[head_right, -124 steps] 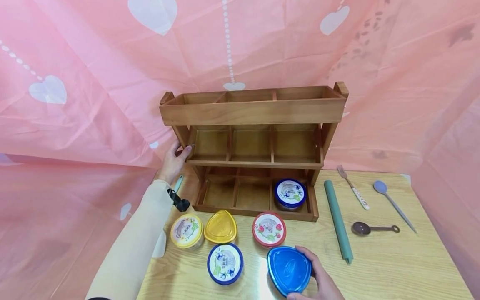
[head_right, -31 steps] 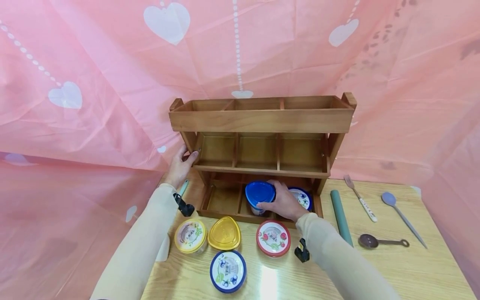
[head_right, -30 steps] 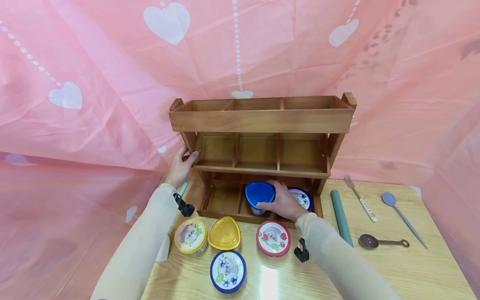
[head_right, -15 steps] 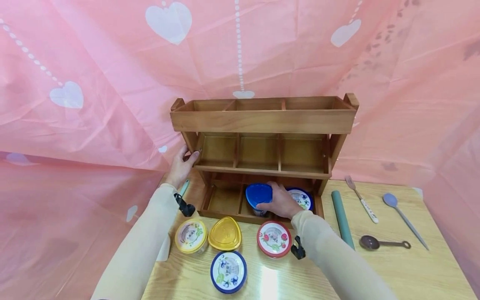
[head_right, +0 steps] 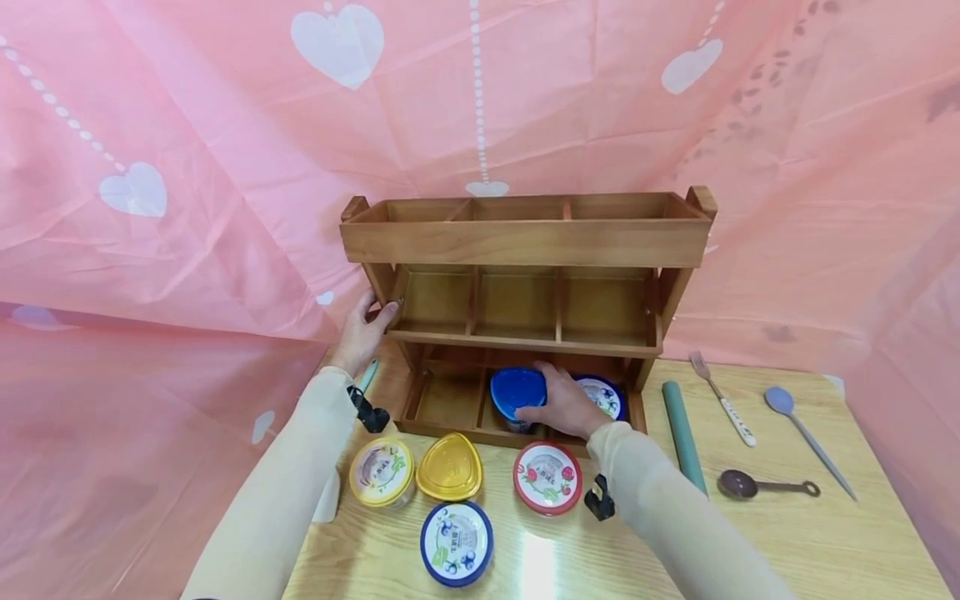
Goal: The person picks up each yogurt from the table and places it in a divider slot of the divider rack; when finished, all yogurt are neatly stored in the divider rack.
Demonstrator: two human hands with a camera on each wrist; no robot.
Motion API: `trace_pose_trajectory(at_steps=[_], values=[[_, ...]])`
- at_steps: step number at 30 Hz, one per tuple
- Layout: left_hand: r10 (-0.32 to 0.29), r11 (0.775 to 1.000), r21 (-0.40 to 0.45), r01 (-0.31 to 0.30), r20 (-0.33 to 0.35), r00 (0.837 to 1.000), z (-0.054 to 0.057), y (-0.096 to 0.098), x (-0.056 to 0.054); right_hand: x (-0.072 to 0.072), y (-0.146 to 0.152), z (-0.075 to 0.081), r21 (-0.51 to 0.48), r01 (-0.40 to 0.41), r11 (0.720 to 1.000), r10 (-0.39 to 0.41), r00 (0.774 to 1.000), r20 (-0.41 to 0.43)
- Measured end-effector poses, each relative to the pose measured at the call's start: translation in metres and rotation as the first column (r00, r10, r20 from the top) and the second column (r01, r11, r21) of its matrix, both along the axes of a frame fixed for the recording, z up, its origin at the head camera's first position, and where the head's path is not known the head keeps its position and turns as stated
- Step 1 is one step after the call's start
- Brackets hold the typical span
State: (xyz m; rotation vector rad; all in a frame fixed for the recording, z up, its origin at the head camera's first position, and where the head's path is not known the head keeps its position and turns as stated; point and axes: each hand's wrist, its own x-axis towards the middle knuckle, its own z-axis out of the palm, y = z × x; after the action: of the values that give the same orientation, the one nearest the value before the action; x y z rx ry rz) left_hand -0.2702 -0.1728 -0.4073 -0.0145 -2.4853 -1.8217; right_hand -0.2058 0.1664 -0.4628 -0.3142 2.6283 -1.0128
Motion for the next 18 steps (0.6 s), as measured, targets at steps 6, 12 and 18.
trace_pose_trajectory(at_steps=[6,12,18], values=[[0.008,1.0,-0.002,-0.008,0.004,1.0,0.0,0.0,0.0,0.008,0.011,0.01,-0.025,0.014,1.0,-0.013,0.999,0.039],[0.012,1.0,0.0,-0.012,-0.006,1.0,-0.002,0.0,-0.001,0.023,0.025,0.022,-0.114,-0.015,0.993,0.016,1.0,0.006],[0.002,1.0,0.013,-0.003,0.018,1.0,0.01,0.003,0.005,0.042,0.037,0.037,-0.175,-0.043,0.984,0.031,0.997,-0.075]])
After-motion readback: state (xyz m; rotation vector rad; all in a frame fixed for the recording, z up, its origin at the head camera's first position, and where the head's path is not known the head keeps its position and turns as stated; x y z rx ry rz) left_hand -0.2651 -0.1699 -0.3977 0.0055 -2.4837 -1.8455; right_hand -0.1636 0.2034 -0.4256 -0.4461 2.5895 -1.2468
